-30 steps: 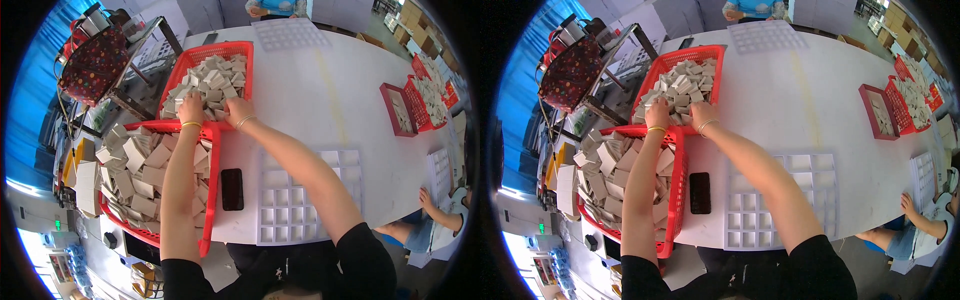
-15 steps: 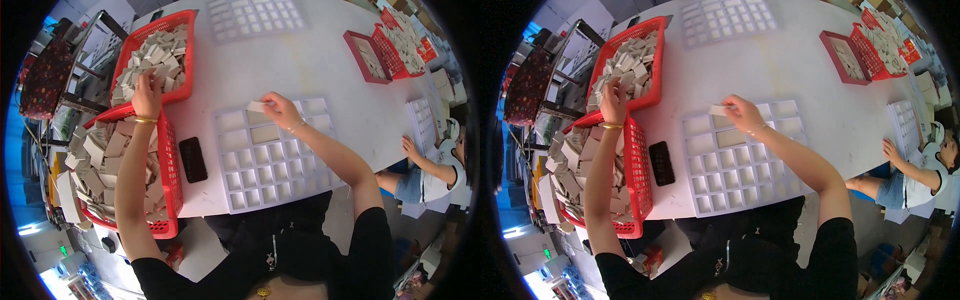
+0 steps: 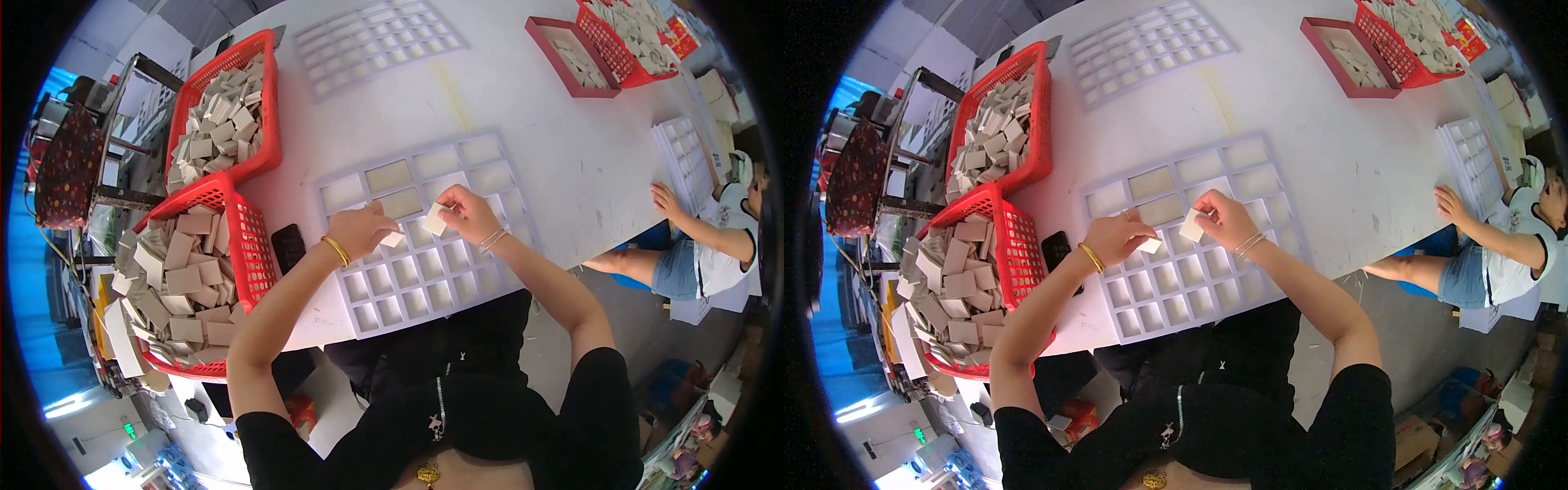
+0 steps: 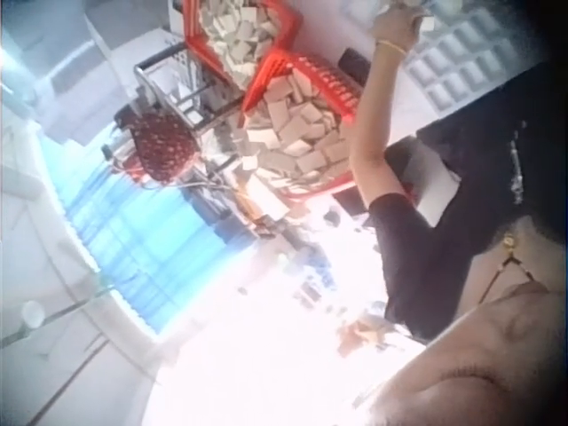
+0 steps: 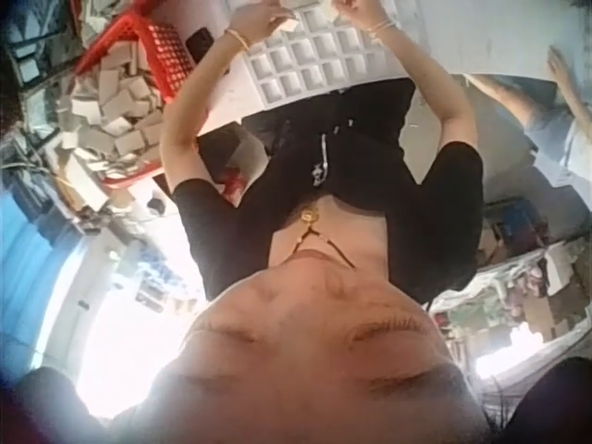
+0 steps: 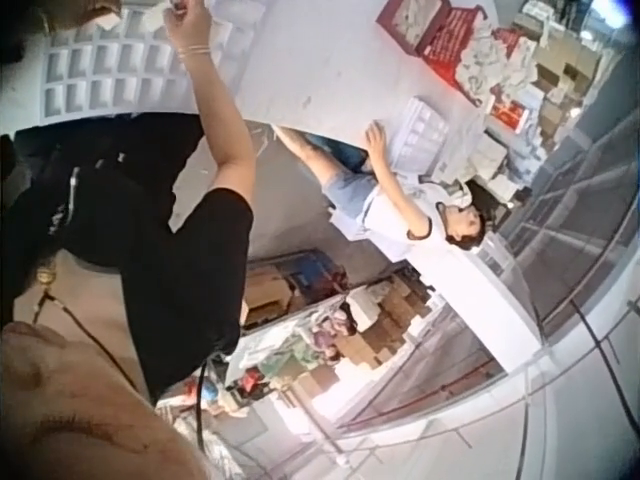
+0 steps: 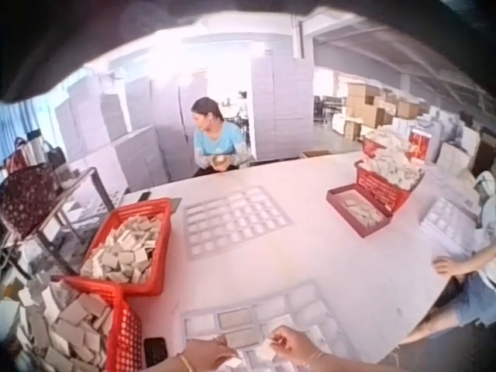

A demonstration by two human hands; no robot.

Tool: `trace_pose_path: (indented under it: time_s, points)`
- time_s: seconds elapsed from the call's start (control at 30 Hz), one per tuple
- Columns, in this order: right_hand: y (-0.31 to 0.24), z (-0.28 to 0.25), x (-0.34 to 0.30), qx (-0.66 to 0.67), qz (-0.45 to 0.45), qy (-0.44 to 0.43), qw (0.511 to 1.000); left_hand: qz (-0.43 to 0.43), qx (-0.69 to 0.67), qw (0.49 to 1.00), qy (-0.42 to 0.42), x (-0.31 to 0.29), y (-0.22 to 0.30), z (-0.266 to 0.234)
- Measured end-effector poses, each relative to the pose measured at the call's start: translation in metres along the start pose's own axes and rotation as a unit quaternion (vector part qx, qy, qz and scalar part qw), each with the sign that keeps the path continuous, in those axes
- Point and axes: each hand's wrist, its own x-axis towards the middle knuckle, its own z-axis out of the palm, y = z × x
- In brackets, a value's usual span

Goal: Sorting small white rectangular items into a divided tray at a packaging factory.

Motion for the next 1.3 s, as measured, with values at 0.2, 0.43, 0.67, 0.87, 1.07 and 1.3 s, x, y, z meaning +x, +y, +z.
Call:
trace_pose_path:
  time_s: [0.2,0.43,0.67,0.87,1.07,1.3]
  points:
    - [-0.006,0.006,0.000,-0.030,0.024,-0.026,0.999,-0.015,-0.127,0.991,0.050,-0.001,-0.009,0.015]
    - [-0.004,0.013,0.003,-0.030,0.009,-0.043,0.999,-0.075,-0.220,0.972,0.036,0.006,-0.017,0.030]
    - [-0.006,0.022,0.007,-0.076,-0.003,-0.078,0.994,-0.021,-0.219,0.971,0.091,0.014,-0.025,0.059]
    - [-0.004,0.025,0.009,-0.120,-0.002,-0.108,0.987,-0.081,-0.158,0.973,0.149,0.013,-0.002,0.053]
    - [0.005,0.032,0.010,-0.178,-0.092,-0.103,0.974,-0.096,-0.001,0.985,0.144,0.001,0.011,0.052]
    - [-0.001,0.036,0.006,-0.282,-0.099,-0.097,0.949,-0.122,0.042,0.971,0.201,-0.005,0.024,0.053]
